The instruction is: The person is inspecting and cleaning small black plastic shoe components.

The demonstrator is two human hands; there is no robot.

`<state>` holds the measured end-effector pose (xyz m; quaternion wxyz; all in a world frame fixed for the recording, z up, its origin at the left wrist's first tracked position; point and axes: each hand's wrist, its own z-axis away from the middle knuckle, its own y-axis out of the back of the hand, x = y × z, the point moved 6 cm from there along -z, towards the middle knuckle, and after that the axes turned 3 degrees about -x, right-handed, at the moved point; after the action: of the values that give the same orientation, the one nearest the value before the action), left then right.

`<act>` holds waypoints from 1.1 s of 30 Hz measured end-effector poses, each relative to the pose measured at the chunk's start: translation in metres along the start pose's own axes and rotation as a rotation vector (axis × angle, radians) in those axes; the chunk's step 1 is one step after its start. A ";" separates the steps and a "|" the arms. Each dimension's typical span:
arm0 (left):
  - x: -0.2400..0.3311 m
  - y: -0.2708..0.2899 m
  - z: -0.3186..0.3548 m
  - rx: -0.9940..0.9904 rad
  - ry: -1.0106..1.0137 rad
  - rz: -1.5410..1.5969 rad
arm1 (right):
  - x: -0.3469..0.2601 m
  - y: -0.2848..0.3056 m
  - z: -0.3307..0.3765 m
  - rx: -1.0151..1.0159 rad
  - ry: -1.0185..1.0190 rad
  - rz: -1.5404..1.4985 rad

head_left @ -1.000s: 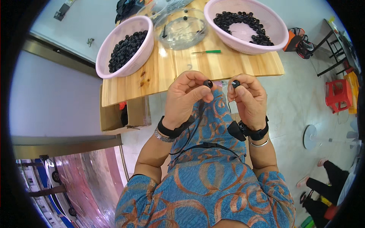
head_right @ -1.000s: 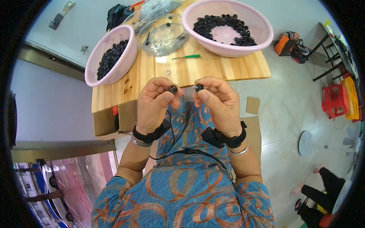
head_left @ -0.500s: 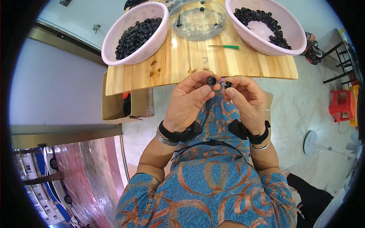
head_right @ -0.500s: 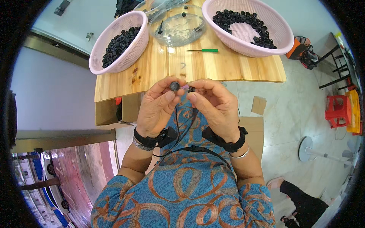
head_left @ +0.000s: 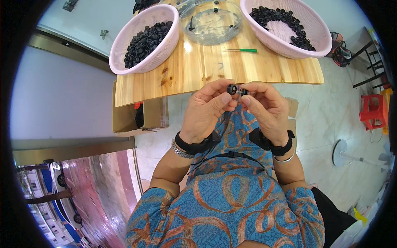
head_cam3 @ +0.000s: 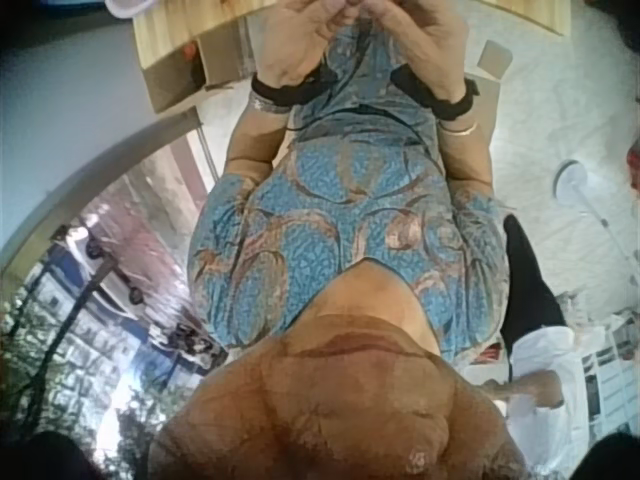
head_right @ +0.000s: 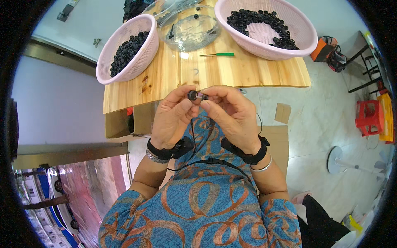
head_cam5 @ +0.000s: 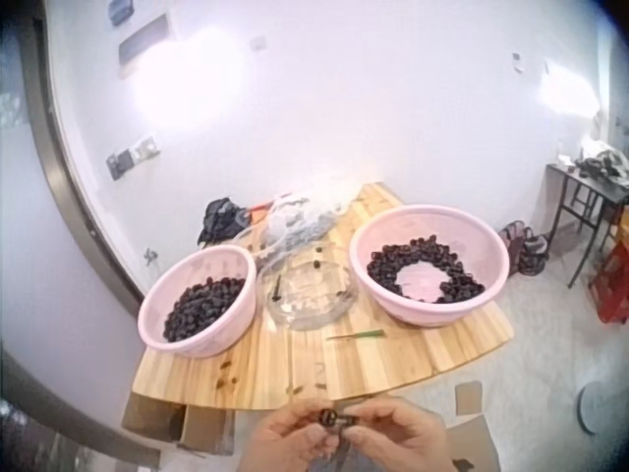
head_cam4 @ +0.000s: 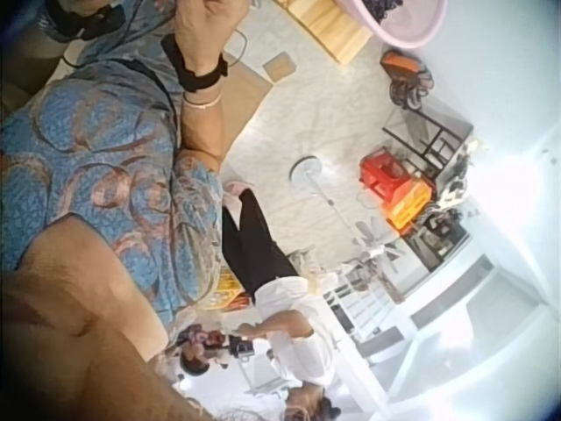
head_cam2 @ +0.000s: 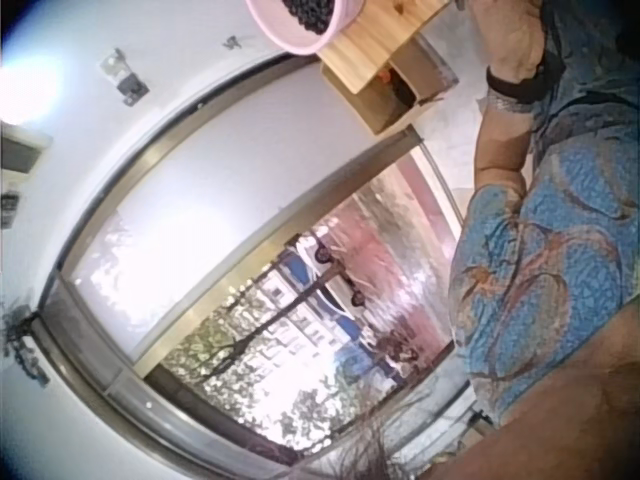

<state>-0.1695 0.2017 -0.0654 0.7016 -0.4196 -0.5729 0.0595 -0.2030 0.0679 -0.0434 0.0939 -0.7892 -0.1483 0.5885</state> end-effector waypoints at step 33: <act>-0.003 -0.003 0.003 -0.030 0.037 0.000 | -0.024 -0.006 0.003 0.033 0.221 0.566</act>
<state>-0.1740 0.1996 -0.0652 0.7056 -0.4310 -0.5608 0.0431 -0.2132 0.0653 -0.0207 -0.0454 -0.8568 0.0984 0.5041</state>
